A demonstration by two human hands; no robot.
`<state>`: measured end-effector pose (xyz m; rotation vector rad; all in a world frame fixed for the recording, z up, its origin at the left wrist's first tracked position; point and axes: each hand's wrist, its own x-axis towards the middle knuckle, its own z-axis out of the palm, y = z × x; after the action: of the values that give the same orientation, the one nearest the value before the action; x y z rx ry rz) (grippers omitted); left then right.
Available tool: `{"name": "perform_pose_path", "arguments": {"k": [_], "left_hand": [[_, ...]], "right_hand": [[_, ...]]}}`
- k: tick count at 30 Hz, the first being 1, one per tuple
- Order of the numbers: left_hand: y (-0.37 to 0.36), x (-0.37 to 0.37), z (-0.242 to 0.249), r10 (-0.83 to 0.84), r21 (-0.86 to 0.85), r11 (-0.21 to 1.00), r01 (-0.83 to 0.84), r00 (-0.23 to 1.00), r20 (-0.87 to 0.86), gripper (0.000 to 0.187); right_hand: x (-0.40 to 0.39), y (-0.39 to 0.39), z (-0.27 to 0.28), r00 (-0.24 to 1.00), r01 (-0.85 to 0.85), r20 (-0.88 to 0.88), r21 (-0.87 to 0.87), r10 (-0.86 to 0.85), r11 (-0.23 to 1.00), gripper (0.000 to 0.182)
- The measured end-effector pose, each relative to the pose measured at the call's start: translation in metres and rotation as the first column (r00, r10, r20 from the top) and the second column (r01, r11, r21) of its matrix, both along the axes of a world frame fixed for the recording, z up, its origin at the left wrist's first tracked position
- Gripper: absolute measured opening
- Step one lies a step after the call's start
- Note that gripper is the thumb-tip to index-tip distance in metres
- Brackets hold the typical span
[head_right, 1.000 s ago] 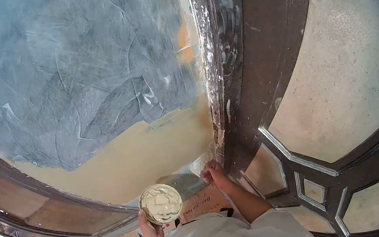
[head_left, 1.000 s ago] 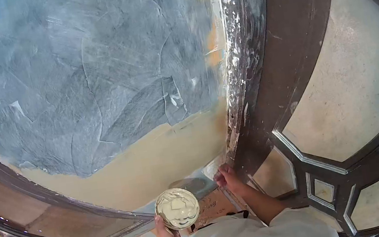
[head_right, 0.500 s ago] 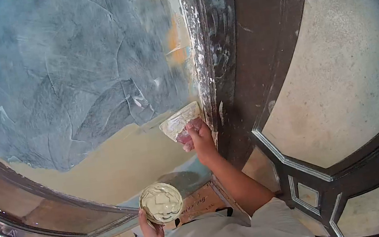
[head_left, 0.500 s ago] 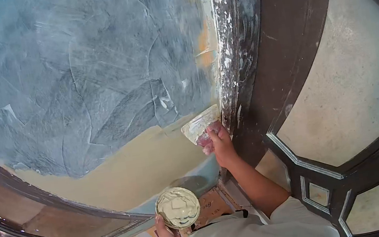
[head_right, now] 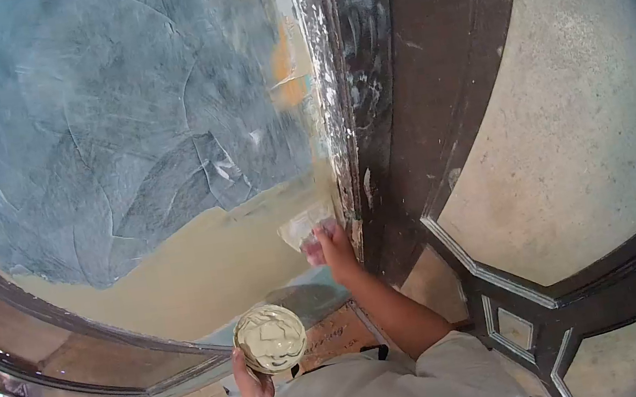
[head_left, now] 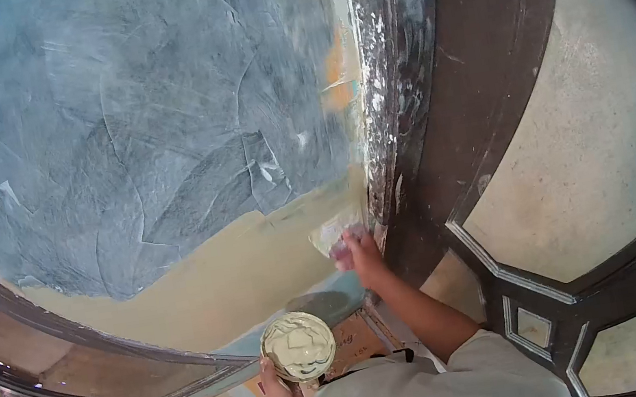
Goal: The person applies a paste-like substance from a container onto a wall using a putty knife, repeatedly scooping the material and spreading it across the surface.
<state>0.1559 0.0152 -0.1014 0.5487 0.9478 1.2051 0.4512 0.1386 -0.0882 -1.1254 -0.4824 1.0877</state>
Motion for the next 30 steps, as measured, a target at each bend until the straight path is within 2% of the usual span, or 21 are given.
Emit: {"name": "perform_pose_path", "arguments": {"k": [2,4,5,6,7,8,10,11,13,14,16,17,19,20,22,25,27,29,30], "left_hand": [[0.003,-0.003,-0.005,-0.008,-0.043,0.999,0.008,1.000,-0.010,0.049],[0.004,-0.002,0.004,-0.023,-0.066,0.998,0.023,1.000,0.001,0.047],[0.004,-0.003,0.007,-0.035,-0.086,0.996,0.036,0.999,0.011,0.045],[0.007,-0.005,0.004,-0.057,-0.083,0.995,0.060,0.998,0.034,0.044],[0.007,-0.005,0.009,-0.058,-0.080,0.995,0.060,0.998,0.034,0.044],[0.008,-0.004,0.015,-0.065,-0.068,0.995,0.069,0.996,0.054,0.044],[0.014,-0.011,0.010,-0.075,-0.071,0.994,0.081,0.994,0.086,0.045],[0.017,-0.014,0.009,-0.074,-0.072,0.994,0.080,0.994,0.086,0.045],[0.023,-0.018,0.013,-0.078,-0.033,0.996,0.082,0.989,0.122,0.046],[0.025,-0.019,0.020,-0.079,-0.006,0.997,0.081,0.988,0.134,0.047],[0.029,-0.020,0.032,-0.056,0.008,0.998,0.056,0.993,0.102,0.048],[0.031,-0.021,0.037,-0.044,0.027,0.999,0.042,0.997,0.069,0.048],[0.036,-0.025,0.046,-0.076,0.069,0.995,0.070,0.994,0.078,0.050],[0.037,-0.025,0.054,-0.098,0.097,0.991,0.091,0.993,0.070,0.051],[0.040,-0.029,0.057,-0.120,0.121,0.987,0.110,0.990,0.080,0.052],[0.041,-0.035,0.067,-0.161,0.189,0.971,0.149,0.986,0.050,0.053],[0.041,-0.041,0.070,-0.162,0.207,0.967,0.148,0.985,0.052,0.054],[0.038,-0.049,0.078,-0.200,0.265,0.939,0.220,0.974,-0.102,0.055],[0.041,-0.051,0.065,-0.137,0.293,0.941,0.170,0.982,-0.131,0.058]], "right_hand": [[0.000,-0.003,-0.109,1.000,0.000,0.008,-0.058,0.001,0.998,0.025],[0.001,-0.020,-0.184,0.998,-0.064,-0.015,-0.264,0.062,0.962,0.013],[0.005,-0.035,-0.210,0.998,-0.064,-0.014,-0.263,0.063,0.963,0.013],[0.010,-0.051,-0.231,0.977,-0.200,-0.116,-0.235,0.176,0.951,0.013],[0.010,-0.057,-0.231,0.934,-0.329,-0.212,-0.192,0.288,0.924,0.013],[0.009,-0.055,-0.230,0.934,-0.328,-0.210,-0.187,0.289,0.926,0.013],[0.004,-0.057,-0.197,0.974,-0.222,-0.031,-0.368,0.226,0.903,0.014],[0.006,-0.059,-0.180,0.973,-0.222,-0.031,-0.368,0.227,0.903,0.014],[0.010,-0.064,-0.132,0.951,-0.307,-0.118,-0.265,0.286,0.914,0.011],[0.006,-0.066,-0.109,0.949,-0.314,-0.118,-0.268,0.292,0.911,0.011],[-0.008,-0.073,-0.066,0.934,-0.323,-0.181,-0.065,0.307,0.944,0.012],[-0.017,-0.079,-0.042,0.933,-0.329,-0.181,-0.070,0.312,0.942,0.012],[-0.037,-0.084,-0.003,0.874,-0.462,-0.185,-0.031,0.449,0.886,0.014],[-0.043,-0.081,0.001,0.875,-0.462,-0.183,-0.031,0.449,0.887,0.014],[-0.054,-0.077,0.007,0.771,-0.635,-0.080,-0.014,0.632,0.773,0.012],[-0.064,-0.075,0.020,0.736,-0.676,-0.110,-0.044,0.669,0.736,0.011],[-0.076,-0.080,0.037,0.780,-0.624,-0.108,-0.071,0.616,0.778,0.010],[-0.083,-0.080,0.039,0.819,-0.573,-0.102,-0.099,0.564,0.814,0.008],[-0.082,-0.076,0.031,0.826,-0.564,-0.078,-0.118,0.558,0.818,0.008]]}}
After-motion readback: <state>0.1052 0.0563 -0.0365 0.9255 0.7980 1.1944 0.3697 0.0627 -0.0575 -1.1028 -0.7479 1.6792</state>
